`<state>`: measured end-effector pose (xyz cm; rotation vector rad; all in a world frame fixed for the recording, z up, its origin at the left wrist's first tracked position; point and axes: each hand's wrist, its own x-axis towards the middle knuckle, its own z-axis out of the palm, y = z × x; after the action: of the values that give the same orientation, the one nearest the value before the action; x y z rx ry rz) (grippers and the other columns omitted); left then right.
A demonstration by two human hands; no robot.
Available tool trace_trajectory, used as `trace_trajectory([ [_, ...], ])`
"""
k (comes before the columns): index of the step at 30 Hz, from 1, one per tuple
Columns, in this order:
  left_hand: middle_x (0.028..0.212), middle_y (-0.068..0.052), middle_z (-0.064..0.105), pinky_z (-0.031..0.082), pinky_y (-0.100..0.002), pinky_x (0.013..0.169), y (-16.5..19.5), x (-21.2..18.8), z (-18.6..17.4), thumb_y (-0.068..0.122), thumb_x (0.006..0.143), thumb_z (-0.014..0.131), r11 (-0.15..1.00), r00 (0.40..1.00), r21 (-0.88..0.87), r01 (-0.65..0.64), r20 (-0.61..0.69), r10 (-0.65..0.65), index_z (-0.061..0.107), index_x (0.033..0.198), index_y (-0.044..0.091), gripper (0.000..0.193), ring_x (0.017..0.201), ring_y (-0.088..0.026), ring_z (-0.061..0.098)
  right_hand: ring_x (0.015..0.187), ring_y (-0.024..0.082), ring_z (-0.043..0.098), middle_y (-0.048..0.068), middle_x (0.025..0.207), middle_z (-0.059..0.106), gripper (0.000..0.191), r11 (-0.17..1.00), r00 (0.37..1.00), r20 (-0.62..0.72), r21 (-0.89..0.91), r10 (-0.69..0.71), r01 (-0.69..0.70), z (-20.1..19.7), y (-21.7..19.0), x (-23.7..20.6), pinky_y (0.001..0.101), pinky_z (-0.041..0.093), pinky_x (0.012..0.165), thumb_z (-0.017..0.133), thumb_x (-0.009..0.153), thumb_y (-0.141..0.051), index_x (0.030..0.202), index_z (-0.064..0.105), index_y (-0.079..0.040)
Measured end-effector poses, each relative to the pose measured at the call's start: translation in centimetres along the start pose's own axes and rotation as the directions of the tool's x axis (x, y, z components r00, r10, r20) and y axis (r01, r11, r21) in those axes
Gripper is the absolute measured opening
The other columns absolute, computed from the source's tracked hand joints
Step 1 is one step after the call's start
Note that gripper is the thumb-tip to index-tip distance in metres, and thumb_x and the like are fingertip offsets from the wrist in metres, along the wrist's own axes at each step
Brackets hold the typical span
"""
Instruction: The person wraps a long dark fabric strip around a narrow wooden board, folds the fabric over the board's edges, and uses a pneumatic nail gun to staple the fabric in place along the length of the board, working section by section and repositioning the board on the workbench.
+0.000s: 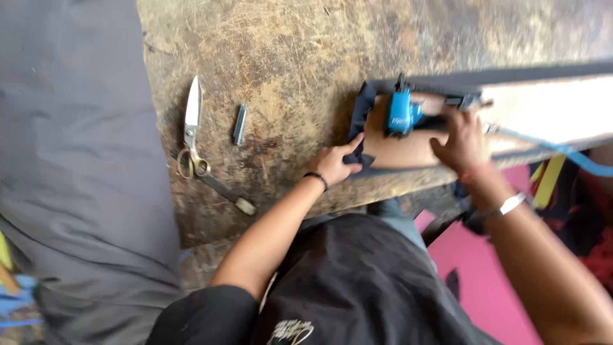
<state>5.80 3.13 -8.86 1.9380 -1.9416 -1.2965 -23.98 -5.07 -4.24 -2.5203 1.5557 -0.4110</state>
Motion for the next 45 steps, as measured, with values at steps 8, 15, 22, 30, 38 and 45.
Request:
trace_trajectory([
  [8,0.121,-0.011,0.073,0.057,-0.044,0.091,-0.9,0.0,1.0,0.04,0.083,0.08,0.987,0.992,-0.108,-0.123,-0.022,0.121,0.036,0.152,0.053,0.083,0.107,-0.035,0.072,0.107,0.039,0.066,0.021,0.122,0.068,0.085,0.974,0.851,0.475,-0.138,0.223,-0.179,-2.2,-4.6,4.1,0.0481,0.056,0.084,0.084,0.079,-0.03,0.15,0.039,-0.015],
  [15,0.103,-0.015,0.077,0.058,-0.042,0.077,-1.5,-0.1,1.7,0.035,0.083,0.082,0.962,0.977,-0.173,-0.213,-0.043,0.208,0.036,0.152,0.051,0.084,0.083,-0.03,0.074,0.071,0.03,0.075,0.022,0.081,0.074,0.035,0.836,0.831,0.358,0.198,0.425,-0.512,-3.9,-9.6,-7.6,0.0439,0.059,0.068,0.081,0.085,-0.032,0.101,0.075,-0.001],
  [22,0.082,-0.014,0.073,0.056,-0.04,0.067,-2.0,0.3,2.4,0.033,0.086,0.081,0.965,0.982,-0.186,-0.182,0.005,0.186,0.037,0.154,0.05,0.083,0.069,-0.025,0.07,0.06,0.024,0.071,0.017,0.068,0.073,0.027,0.427,0.53,0.512,0.314,0.676,-0.848,1.0,-16.4,-14.6,0.0392,0.056,0.062,0.077,0.076,-0.018,0.079,0.075,0.009],
  [30,0.076,-0.014,0.072,0.055,-0.042,0.065,-1.9,0.0,2.7,0.032,0.086,0.08,0.965,0.984,-0.191,-0.179,-0.012,0.18,0.037,0.153,0.05,0.082,0.065,-0.027,0.07,0.062,0.023,0.071,0.015,0.072,0.074,0.028,0.379,0.584,0.494,0.457,0.644,-0.805,1.3,-17.6,-14.6,0.0388,0.056,0.062,0.074,0.071,-0.023,0.09,0.076,-0.003],
  [38,0.072,-0.012,0.07,0.054,-0.042,0.063,-1.7,-0.4,2.3,0.028,0.091,0.076,0.967,0.982,-0.174,-0.188,-0.014,0.189,0.037,0.154,0.05,0.078,0.062,-0.025,0.068,0.078,0.034,0.075,0.025,0.079,0.074,0.038,0.573,0.599,0.469,0.216,0.649,-0.791,2.5,-18.7,-14.4,0.0421,0.059,0.076,0.079,0.076,-0.031,0.086,0.075,0.006],
  [45,0.08,-0.011,0.072,0.056,-0.043,0.066,-0.8,-1.5,1.5,0.031,0.092,0.075,0.946,0.956,-0.152,-0.285,-0.113,0.27,0.036,0.153,0.051,0.075,0.071,-0.027,0.071,0.063,0.024,0.071,0.013,0.072,0.075,0.029,0.315,0.504,0.523,0.411,0.688,-0.856,0.9,-17.8,-16.5,0.0391,0.057,0.061,0.078,0.076,-0.027,0.089,0.076,-0.001],
])
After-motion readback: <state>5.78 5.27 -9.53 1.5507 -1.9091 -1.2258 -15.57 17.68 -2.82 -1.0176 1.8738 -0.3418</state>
